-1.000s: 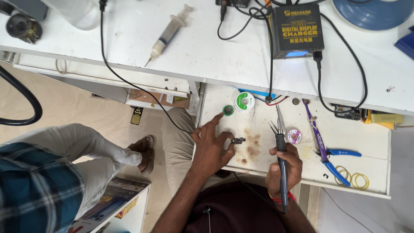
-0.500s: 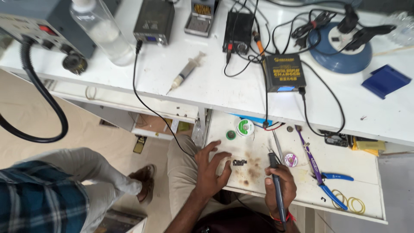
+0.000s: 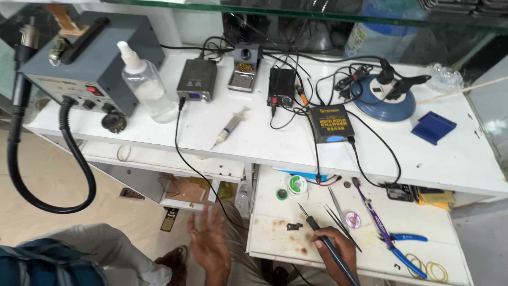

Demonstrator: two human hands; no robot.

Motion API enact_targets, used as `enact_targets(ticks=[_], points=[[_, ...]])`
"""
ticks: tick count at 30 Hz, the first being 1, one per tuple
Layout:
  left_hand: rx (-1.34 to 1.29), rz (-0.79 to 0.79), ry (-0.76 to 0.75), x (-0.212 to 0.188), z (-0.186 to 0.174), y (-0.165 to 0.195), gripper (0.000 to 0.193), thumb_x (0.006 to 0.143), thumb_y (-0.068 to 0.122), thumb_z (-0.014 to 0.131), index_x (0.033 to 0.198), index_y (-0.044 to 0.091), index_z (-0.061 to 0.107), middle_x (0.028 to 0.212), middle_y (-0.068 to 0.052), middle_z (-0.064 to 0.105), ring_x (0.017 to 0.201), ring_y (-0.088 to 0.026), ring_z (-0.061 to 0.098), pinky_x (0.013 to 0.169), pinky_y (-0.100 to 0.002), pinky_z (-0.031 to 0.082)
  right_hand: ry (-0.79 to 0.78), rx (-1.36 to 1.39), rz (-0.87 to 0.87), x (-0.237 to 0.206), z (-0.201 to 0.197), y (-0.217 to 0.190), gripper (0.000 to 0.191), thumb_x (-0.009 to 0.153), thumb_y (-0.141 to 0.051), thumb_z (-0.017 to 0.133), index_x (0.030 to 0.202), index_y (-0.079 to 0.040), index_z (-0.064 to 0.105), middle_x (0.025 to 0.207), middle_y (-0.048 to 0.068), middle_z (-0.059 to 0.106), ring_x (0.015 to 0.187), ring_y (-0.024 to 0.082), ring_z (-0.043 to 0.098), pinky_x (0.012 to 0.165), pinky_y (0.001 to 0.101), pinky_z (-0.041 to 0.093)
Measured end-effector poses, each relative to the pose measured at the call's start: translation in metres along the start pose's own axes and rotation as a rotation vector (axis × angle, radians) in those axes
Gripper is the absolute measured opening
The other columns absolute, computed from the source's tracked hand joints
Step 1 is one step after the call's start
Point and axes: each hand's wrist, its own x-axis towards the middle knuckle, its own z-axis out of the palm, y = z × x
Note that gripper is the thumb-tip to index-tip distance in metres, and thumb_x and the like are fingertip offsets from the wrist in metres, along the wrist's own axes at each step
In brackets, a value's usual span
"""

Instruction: The person holds a small circuit board in one hand and a soldering iron in the other, applying solder to components on the board at a repair bench. They periodically reposition the board, set it down, and pick it back up to continue soldering different points, with solder wire, tweezers, and pliers on the work tray.

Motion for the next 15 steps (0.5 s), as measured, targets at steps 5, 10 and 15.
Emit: enact_targets(ticks=[5,10,15], points=[[0.729,0.276,-0.101,0.012,-0.032,-0.004,0.062,0.101,0.028,0.056,0.146,-0.006,0.032,0.156,-0.034,0.031,0.136,-0.048,0.041,0.106,-0.054,0.038,-0.020,-0.065,-0.106,0.003,-0.003,0.000,0.019,0.085,-0.004,0.074,0.103,-0.001,0.072,0.087,0.009,0.077,0.085,0.016,0.075,0.081,0.0300,0.057],[0.965,0.037,-0.212,0.018,-0.014,-0.023,0.061,0.098,0.032,0.058,0.149,0.002,0.041,0.148,-0.022,0.046,0.133,-0.040,0.049,0.108,-0.055,0.045,-0.081,-0.237,-0.177,0.009,-0.004,-0.003,0.019,0.079,-0.005,0.078,0.098,-0.003,0.073,0.087,0.009,0.078,0.083,0.020,0.077,0.079,0.0313,0.057],[1.505,0.084,-0.468,0.028,0.004,-0.020,0.062,0.086,0.041,0.063,0.141,0.018,0.049,0.154,-0.015,0.041,0.133,-0.042,0.045,0.093,-0.062,0.050,-0.134,-0.171,-0.149,0.010,-0.005,0.002,0.018,0.080,-0.004,0.077,0.097,-0.004,0.073,0.089,0.010,0.078,0.085,0.021,0.074,0.077,0.0331,0.059]])
